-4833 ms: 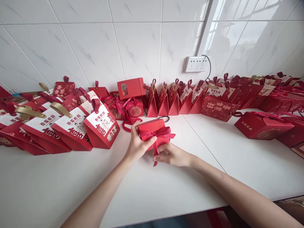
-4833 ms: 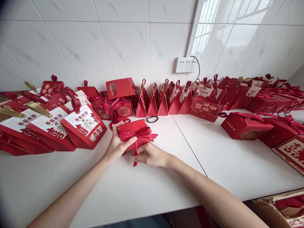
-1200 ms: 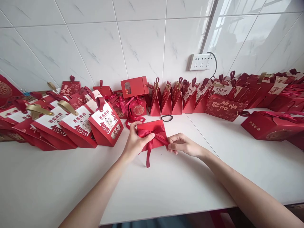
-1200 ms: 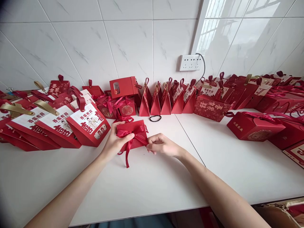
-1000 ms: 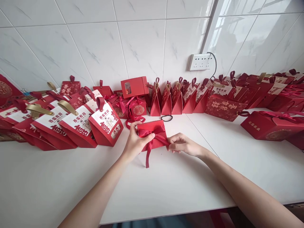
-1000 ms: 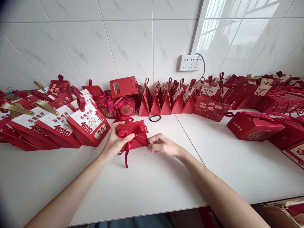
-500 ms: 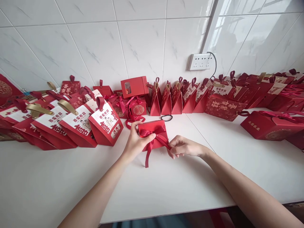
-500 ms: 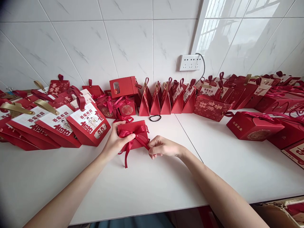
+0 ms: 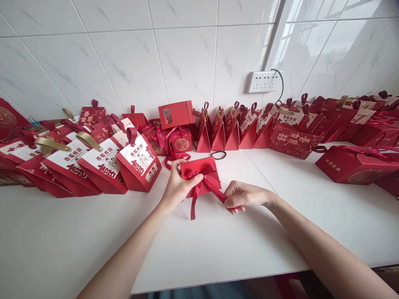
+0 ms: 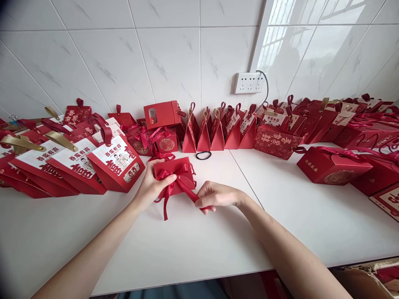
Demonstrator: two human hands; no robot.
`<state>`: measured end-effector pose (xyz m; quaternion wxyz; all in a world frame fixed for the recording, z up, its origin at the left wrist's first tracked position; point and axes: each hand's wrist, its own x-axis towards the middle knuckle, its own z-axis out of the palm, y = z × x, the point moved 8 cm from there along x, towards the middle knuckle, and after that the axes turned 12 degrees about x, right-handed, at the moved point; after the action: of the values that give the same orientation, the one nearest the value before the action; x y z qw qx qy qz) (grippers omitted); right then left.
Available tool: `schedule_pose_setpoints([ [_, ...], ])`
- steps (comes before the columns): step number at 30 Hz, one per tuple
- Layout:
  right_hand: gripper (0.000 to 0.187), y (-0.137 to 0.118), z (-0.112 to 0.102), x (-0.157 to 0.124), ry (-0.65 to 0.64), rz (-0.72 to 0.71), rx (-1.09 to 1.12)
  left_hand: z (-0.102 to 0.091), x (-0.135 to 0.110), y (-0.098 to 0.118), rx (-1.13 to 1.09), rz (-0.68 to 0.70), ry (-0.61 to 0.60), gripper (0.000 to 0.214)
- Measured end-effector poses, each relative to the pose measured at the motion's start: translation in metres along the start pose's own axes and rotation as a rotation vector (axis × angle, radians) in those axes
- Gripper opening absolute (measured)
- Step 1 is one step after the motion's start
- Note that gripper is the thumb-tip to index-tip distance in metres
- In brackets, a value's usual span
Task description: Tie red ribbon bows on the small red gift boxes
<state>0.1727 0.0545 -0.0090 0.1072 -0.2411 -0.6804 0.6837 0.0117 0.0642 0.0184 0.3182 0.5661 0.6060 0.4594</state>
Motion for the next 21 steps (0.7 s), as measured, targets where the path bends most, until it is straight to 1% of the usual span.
schedule_pose_setpoints([
  [1,0.031,-0.003,-0.005,0.000,0.052,-0.050,0.008,-0.001,0.000,0.000,-0.010,0.003,0.007,0.055],
  [2,0.038,-0.007,-0.012,0.000,0.139,-0.116,0.022,-0.002,0.000,0.000,-0.015,0.001,0.010,0.054],
  [4,0.048,-0.017,-0.031,-0.006,0.386,-0.264,0.046,-0.001,-0.003,0.001,-0.001,0.002,0.008,0.055],
  [5,0.051,-0.021,-0.038,-0.011,0.503,-0.328,0.041,0.001,-0.005,0.002,0.012,0.013,0.002,0.056],
  [6,0.052,-0.025,-0.042,-0.015,0.589,-0.378,0.024,0.003,-0.007,0.003,0.022,0.032,-0.006,0.058],
  [7,0.053,-0.028,-0.043,-0.018,0.647,-0.422,0.003,0.006,-0.009,0.005,0.027,0.059,-0.014,0.059],
  [8,0.052,-0.031,-0.042,-0.020,0.673,-0.453,-0.023,0.009,-0.010,0.007,0.030,0.090,-0.017,0.060],
  [10,0.051,-0.034,-0.036,-0.019,0.674,-0.472,-0.070,0.013,-0.013,0.009,0.038,0.136,-0.006,0.061],
  [14,0.045,-0.036,-0.031,-0.021,0.723,-0.446,-0.158,0.016,-0.015,0.008,0.083,0.204,0.052,0.063],
  [18,0.034,-0.037,-0.028,-0.022,0.757,-0.436,-0.243,0.016,-0.014,0.006,0.119,0.255,0.036,0.066],
  [20,0.031,-0.038,-0.028,-0.020,0.745,-0.443,-0.235,0.011,-0.014,0.011,0.163,0.349,0.056,0.069],
  [21,0.031,-0.037,-0.027,-0.019,0.734,-0.449,-0.215,0.007,-0.015,0.016,0.206,0.434,0.087,0.067],
])
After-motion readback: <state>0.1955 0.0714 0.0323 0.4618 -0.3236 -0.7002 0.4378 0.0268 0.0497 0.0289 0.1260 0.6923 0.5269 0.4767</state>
